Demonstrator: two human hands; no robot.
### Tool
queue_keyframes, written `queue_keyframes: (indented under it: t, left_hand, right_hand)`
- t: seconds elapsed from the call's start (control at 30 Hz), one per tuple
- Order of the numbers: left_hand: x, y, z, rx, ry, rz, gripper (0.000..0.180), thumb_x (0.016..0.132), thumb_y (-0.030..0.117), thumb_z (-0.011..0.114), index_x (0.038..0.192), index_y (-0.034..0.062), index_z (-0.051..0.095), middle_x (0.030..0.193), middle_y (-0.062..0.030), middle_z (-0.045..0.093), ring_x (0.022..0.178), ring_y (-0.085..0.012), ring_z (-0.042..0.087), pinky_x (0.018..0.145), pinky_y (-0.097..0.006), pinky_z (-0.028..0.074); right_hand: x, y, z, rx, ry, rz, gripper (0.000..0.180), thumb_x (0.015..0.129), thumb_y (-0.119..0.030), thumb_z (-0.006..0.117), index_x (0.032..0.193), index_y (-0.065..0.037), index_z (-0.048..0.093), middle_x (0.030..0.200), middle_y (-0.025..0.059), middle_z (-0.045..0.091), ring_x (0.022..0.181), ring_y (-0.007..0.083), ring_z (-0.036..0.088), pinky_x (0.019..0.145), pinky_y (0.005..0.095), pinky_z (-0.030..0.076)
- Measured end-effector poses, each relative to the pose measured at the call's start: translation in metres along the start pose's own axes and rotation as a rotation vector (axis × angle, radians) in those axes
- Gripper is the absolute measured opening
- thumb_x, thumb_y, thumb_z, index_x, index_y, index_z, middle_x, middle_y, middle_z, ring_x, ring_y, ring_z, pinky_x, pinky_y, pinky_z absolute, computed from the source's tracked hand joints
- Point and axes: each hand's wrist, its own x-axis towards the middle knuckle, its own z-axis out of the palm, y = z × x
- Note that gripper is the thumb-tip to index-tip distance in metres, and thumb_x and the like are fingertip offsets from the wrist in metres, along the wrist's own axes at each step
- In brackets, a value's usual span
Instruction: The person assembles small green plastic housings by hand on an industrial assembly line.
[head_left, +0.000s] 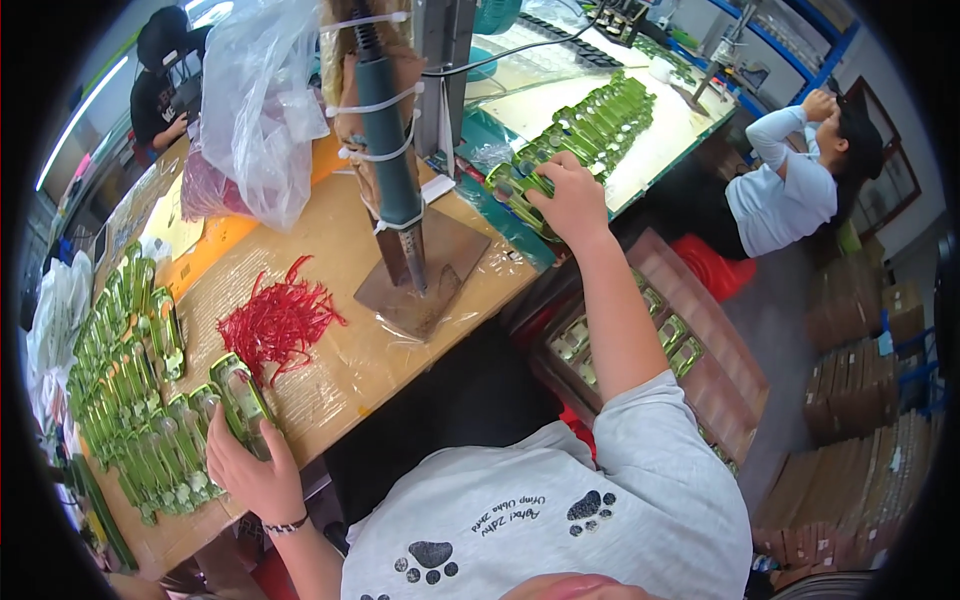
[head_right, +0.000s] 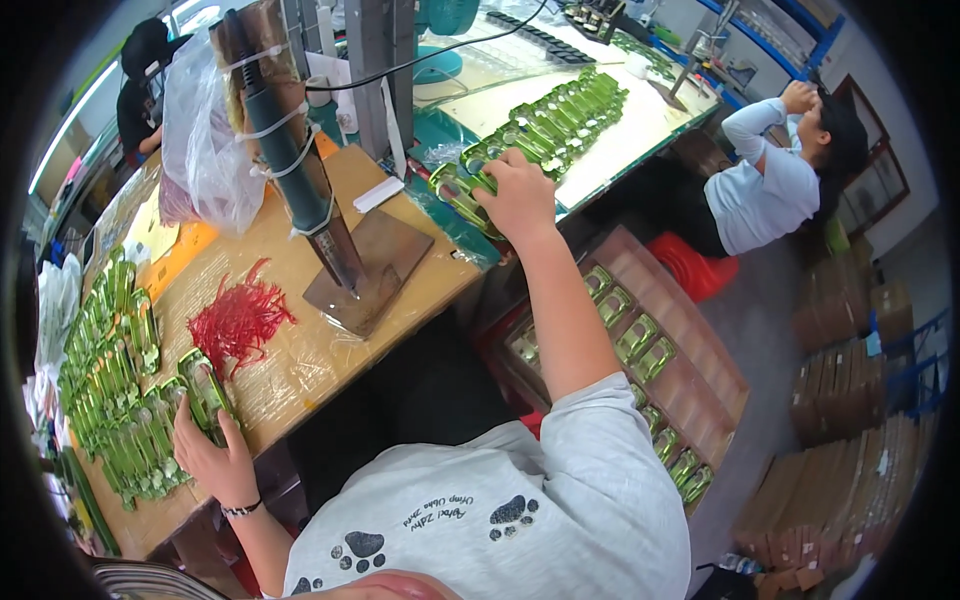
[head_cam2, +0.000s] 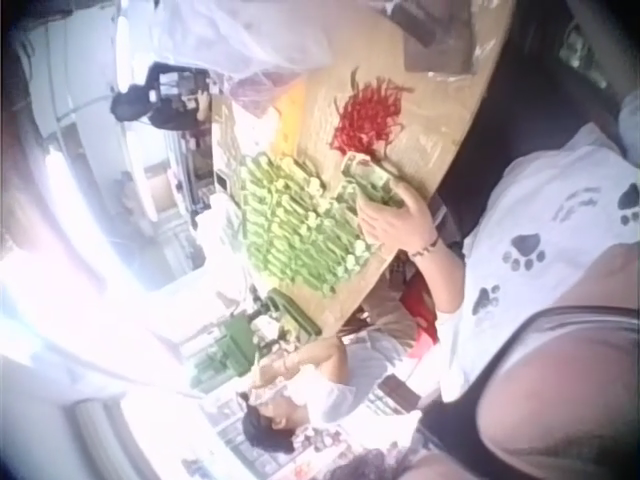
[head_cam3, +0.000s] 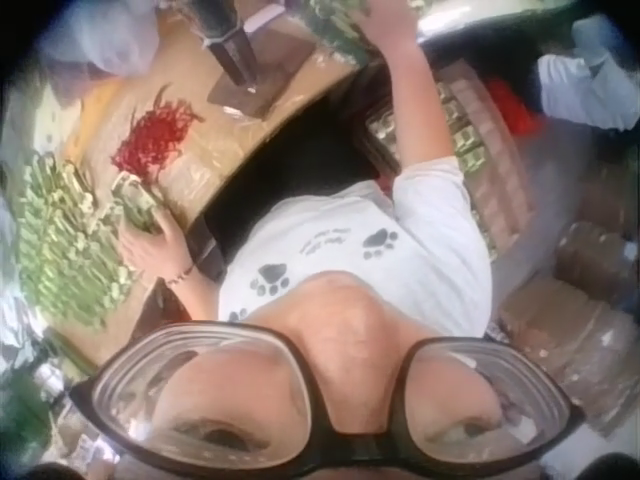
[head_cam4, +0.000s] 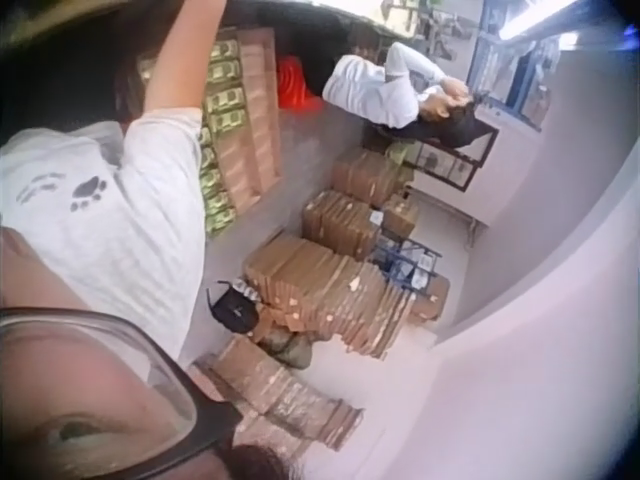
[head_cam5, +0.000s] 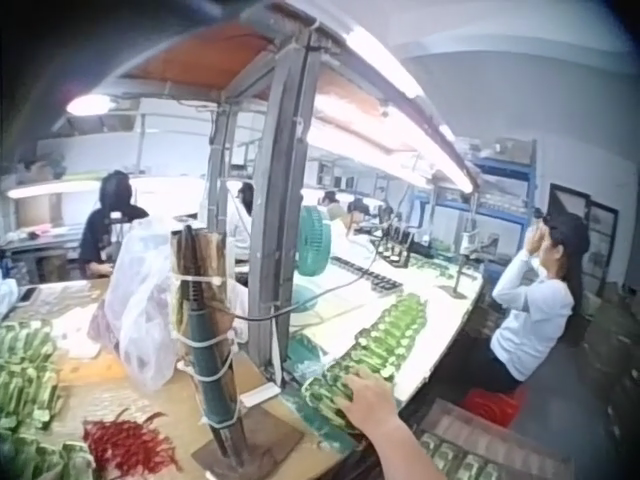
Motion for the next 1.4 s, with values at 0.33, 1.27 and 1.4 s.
queue_keyframes:
  t: [0.33, 1.27, 1.4]
  left_hand:
    - [-0.002, -0.002, -0.001, 0.019, -0.01, 0.018, 0.053, 0.09, 0.022, 0.061, 0.136, -0.0024, 0.049, 0.128, -0.0192, 0.059, 0.118, -0.0363, 0.053, 0.104, -0.045, 0.035]
    - [0.008, 0.031, -0.008, -0.421, -0.08, 0.148, 0.014, 0.091, 0.003, 0.059, 0.089, -0.0041, 0.046, 0.142, -0.0347, 0.041, 0.132, -0.0499, 0.04, 0.112, -0.056, 0.028]
    - [-0.024, 0.017, -0.023, -0.656, 0.191, 0.021, 0.007, 0.093, 0.004, 0.055, 0.092, -0.0015, 0.05, 0.15, -0.0334, 0.03, 0.13, -0.0437, 0.047, 0.106, -0.047, 0.038]
  right_hand:
    - [0.028, 0.04, 0.009, -0.108, -0.002, 0.06, 0.034, 0.08, -0.033, 0.072, 0.109, -0.016, 0.07, 0.116, 0.0042, 0.057, 0.103, 0.029, 0.06, 0.088, 0.0459, 0.049]
    - [-0.161, -0.215, -0.013, 0.786, -0.236, -0.644, 0.038, 0.079, -0.008, 0.067, 0.116, -0.006, 0.06, 0.109, 0.013, 0.057, 0.097, 0.0318, 0.059, 0.081, 0.0424, 0.05]
    - [-0.139, -0.239, -0.007, 0.674, -0.36, -0.453, 0.034, 0.087, -0.01, 0.065, 0.119, -0.002, 0.057, 0.104, 0.0171, 0.057, 0.085, 0.0351, 0.062, 0.072, 0.0421, 0.053]
